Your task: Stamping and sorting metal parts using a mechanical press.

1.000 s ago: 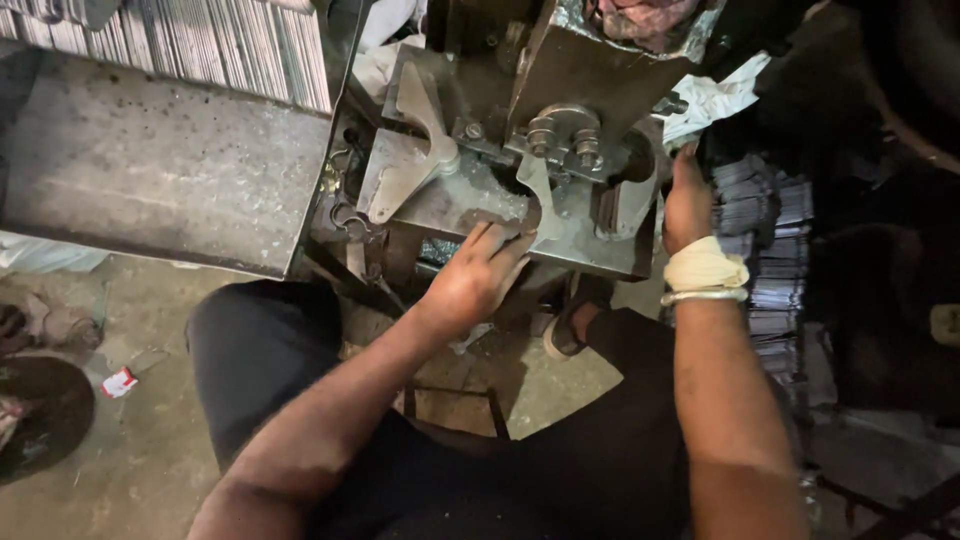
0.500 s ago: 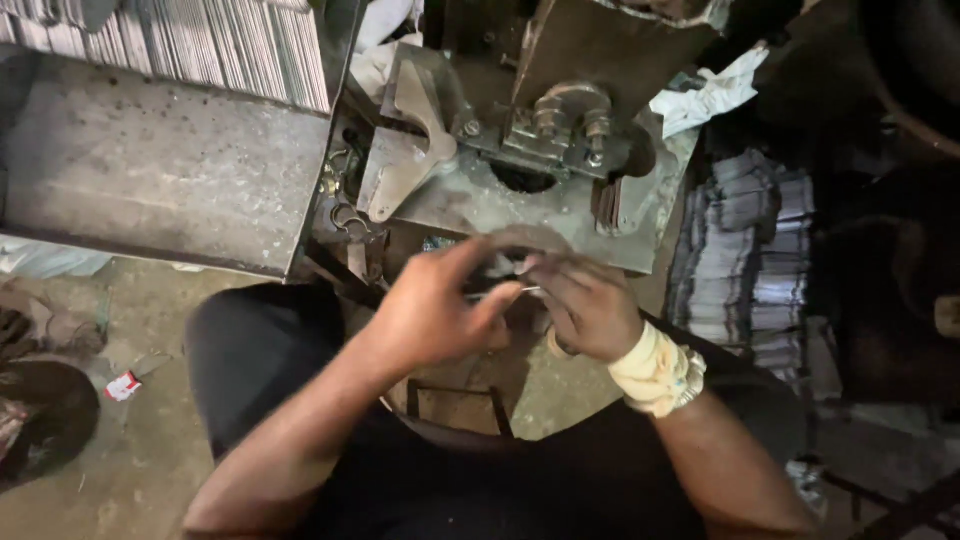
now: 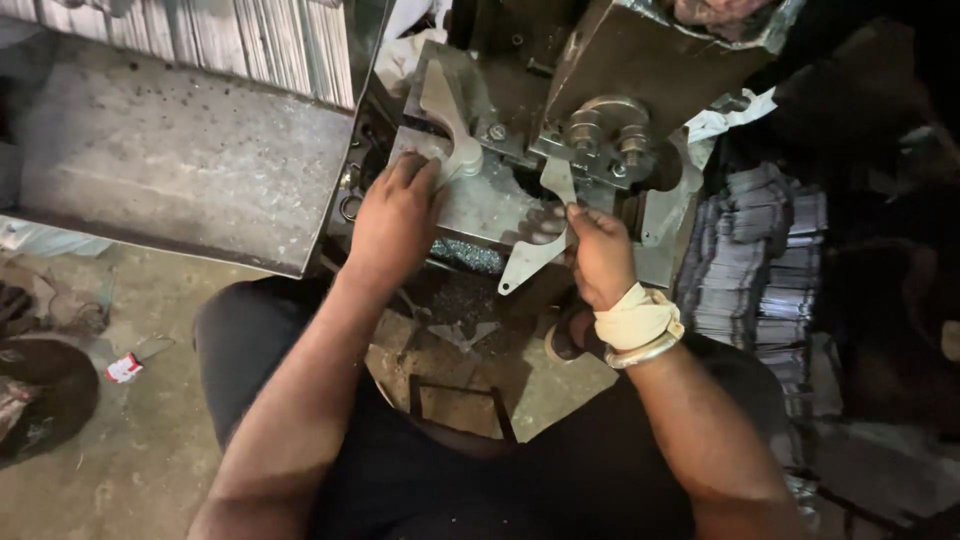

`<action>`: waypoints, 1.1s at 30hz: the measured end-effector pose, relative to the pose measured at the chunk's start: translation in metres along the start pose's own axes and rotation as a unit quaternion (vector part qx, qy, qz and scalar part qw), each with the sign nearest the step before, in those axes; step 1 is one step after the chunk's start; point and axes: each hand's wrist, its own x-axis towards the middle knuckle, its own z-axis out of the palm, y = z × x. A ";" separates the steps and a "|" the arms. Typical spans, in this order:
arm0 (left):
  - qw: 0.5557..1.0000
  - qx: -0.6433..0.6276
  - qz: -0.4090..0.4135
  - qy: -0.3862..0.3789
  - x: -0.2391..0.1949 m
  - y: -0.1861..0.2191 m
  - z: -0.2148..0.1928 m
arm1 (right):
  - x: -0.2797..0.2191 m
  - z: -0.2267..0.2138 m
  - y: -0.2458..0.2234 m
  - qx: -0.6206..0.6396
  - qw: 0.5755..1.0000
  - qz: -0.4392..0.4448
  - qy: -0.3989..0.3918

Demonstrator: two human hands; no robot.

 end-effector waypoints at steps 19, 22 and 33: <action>0.974 -0.191 0.082 -0.094 -0.007 0.056 -0.050 | -0.012 0.016 -0.023 0.016 0.999 0.045 -0.023; 0.962 -0.197 0.118 -0.145 -0.020 0.059 -0.030 | -0.017 0.007 -0.019 0.044 0.998 0.033 -0.023; 0.977 -0.172 0.109 -0.066 -0.034 0.079 0.050 | -0.077 -0.050 -0.095 -0.376 0.894 -0.141 0.199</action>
